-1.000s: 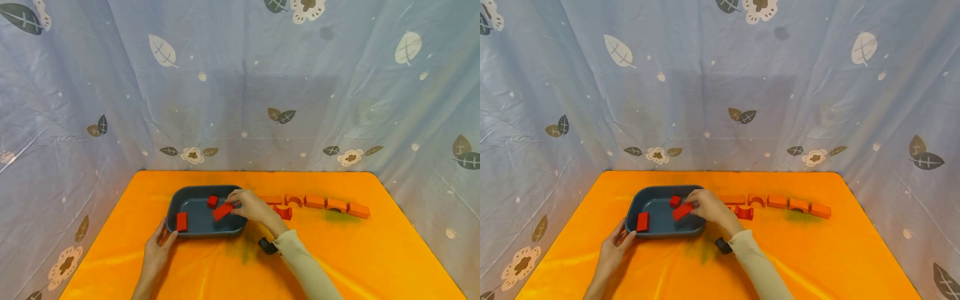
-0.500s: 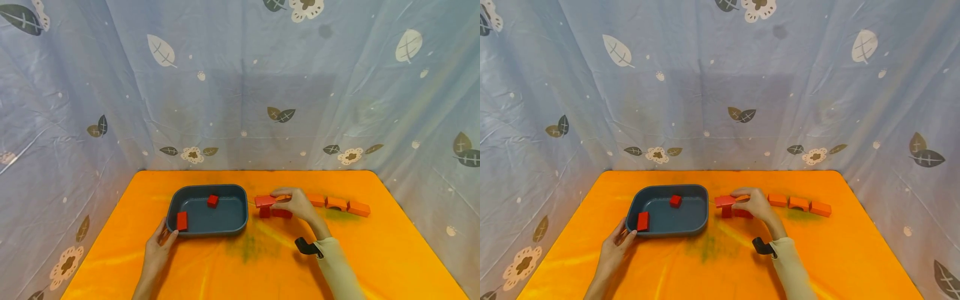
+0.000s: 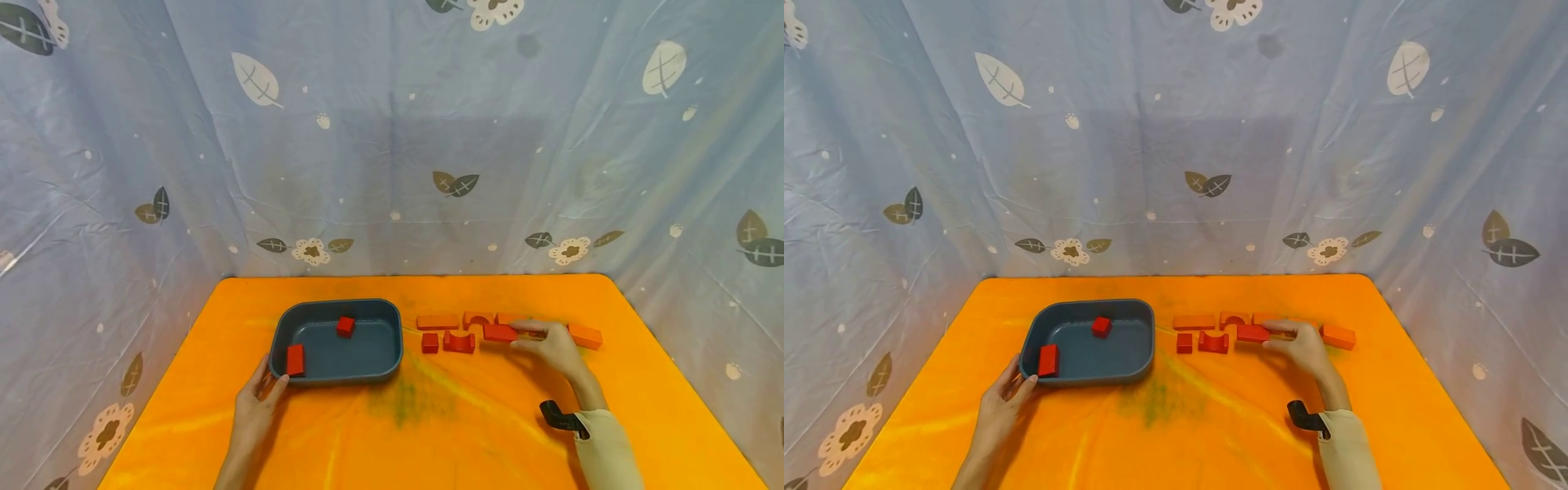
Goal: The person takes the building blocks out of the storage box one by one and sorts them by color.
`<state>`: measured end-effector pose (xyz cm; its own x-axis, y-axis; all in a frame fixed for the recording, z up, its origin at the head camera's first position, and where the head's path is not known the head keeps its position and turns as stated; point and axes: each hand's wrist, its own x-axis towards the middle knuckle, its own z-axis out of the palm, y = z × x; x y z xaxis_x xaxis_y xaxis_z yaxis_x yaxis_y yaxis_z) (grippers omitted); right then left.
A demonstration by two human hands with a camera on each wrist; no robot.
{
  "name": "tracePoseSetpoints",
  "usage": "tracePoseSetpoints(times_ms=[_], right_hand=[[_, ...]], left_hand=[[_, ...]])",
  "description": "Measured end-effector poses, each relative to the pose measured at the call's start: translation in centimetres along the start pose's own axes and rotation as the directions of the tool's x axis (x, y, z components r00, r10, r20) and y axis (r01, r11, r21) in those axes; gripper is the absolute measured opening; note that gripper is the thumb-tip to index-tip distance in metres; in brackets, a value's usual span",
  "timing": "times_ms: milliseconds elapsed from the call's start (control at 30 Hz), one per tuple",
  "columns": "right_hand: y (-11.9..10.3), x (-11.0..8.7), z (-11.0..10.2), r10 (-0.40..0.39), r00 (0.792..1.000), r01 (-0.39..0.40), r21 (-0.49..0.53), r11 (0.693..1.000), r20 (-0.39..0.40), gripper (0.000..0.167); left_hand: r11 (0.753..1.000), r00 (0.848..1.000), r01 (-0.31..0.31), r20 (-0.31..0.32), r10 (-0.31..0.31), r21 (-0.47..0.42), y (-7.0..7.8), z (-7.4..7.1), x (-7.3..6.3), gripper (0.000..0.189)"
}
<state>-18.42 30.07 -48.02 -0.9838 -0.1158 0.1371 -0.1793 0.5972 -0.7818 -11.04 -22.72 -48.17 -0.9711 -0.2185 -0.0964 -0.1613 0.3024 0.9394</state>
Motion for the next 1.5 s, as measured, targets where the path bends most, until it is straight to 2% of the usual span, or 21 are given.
tracePoseSetpoints(times_ms=[67,200,300,400,600,933,1067,1167,1233,1333,1500], right_hand=[[0.6,-0.1,-0.1,0.018,0.999,-0.019,0.020,1.000,0.031,0.039],[1.6,0.0,0.3,0.004,0.999,-0.001,-0.059,0.998,0.053,0.035],[1.8,0.2,0.9,-0.013,0.998,0.017,-0.080,0.997,0.054,0.033],[1.5,0.4,1.4,-0.020,0.997,0.024,-0.060,0.998,0.073,0.033],[0.6,0.6,1.5,-0.043,0.994,0.052,-0.090,0.995,0.102,0.033],[-0.2,0.5,1.0,-0.041,0.994,0.056,-0.148,0.987,0.098,0.032],[-1.6,0.7,0.8,-0.062,0.995,0.074,-0.174,0.982,0.075,0.031],[-3.1,1.1,1.1,-0.121,0.991,0.129,-0.189,0.973,0.049,0.029],[-4.2,1.5,1.9,-0.178,0.983,0.181,-0.206,0.962,0.032,0.027],[-6.0,2.0,3.5,-0.238,0.970,0.242,-0.166,0.956,0.043,0.026],[-9.3,3.0,6.5,-0.282,0.953,0.294,-0.123,0.948,0.106,0.028]], left_hand=[[1.000,1.000,0.004,-0.003,-0.004,0.008,0.0,-0.1,0.0,0.071],[1.000,1.000,0.002,-0.002,-0.002,0.000,0.0,-0.1,0.1,0.071],[1.000,1.000,-0.002,-0.003,0.002,-0.008,0.0,0.0,0.1,0.071],[1.000,1.000,0.001,-0.005,-0.001,-0.014,0.0,0.0,0.1,0.071],[1.000,1.000,0.016,-0.007,-0.016,-0.011,0.1,0.0,0.1,0.070],[1.000,1.000,0.017,0.002,-0.017,-0.006,0.2,0.0,0.4,0.069],[1.000,1.000,0.007,0.004,-0.007,-0.028,0.1,0.0,0.4,0.069],[0.999,1.000,0.001,0.007,0.000,-0.043,0.1,-0.1,0.4,0.069],[0.999,1.000,0.001,0.009,-0.001,-0.041,0.1,-0.1,0.3,0.070],[0.999,1.000,0.001,0.006,-0.001,-0.035,0.1,-0.1,0.3,0.070],[1.000,1.000,-0.005,-0.002,0.005,-0.028,-0.1,0.0,0.3,0.070]])
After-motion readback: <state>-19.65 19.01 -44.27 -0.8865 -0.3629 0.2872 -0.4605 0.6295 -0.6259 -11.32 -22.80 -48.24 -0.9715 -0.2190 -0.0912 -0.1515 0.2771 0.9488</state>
